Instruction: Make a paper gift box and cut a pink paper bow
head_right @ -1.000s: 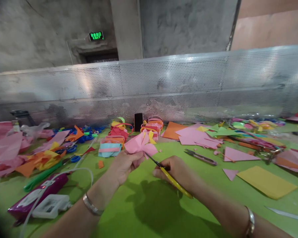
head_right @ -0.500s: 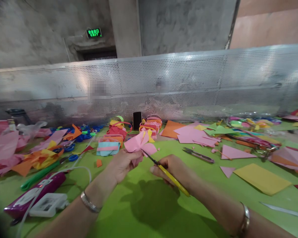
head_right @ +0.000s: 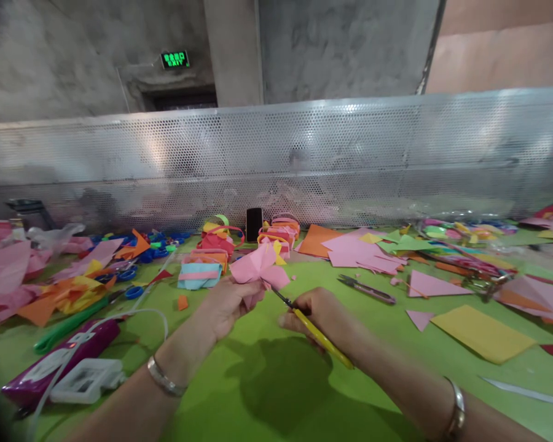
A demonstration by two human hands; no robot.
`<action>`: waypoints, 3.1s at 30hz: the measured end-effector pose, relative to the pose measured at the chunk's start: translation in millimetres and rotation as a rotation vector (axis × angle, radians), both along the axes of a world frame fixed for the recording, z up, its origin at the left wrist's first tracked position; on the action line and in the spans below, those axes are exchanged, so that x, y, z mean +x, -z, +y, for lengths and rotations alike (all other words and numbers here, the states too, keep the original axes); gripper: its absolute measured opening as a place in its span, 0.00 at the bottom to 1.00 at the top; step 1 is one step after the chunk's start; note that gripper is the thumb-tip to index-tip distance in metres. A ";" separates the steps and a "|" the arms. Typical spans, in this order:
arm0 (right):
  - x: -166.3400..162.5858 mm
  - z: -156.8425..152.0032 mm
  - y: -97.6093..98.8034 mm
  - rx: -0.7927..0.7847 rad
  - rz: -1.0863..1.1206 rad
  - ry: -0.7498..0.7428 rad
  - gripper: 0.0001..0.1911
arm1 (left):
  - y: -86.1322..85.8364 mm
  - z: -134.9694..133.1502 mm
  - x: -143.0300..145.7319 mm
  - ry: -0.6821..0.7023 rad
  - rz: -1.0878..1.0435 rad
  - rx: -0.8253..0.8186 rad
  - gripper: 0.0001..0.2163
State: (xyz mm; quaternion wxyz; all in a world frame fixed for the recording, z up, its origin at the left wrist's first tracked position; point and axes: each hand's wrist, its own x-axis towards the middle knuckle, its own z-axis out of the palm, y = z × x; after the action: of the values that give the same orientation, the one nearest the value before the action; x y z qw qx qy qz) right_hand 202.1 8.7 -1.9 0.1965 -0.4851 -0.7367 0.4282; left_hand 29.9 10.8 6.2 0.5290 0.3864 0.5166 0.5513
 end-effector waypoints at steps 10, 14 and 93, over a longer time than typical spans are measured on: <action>-0.9 -0.7 2.3 0.037 0.013 -0.028 0.18 | -2.8 -2.7 0.9 -0.027 0.039 -0.045 0.05; -0.9 1.0 5.9 0.068 0.050 -0.077 0.20 | -1.5 -2.0 0.0 -0.014 0.006 -0.028 0.04; 5.7 4.1 5.0 0.449 -0.112 0.039 0.16 | -2.6 2.1 3.0 -0.311 -0.232 0.002 0.09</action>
State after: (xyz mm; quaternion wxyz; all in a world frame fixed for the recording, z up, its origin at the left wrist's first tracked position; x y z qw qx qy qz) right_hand 207.7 12.8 -6.9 0.2663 -0.4663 -0.8139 0.2220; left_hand 32.9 12.9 8.8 0.4929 0.2363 0.5052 0.6678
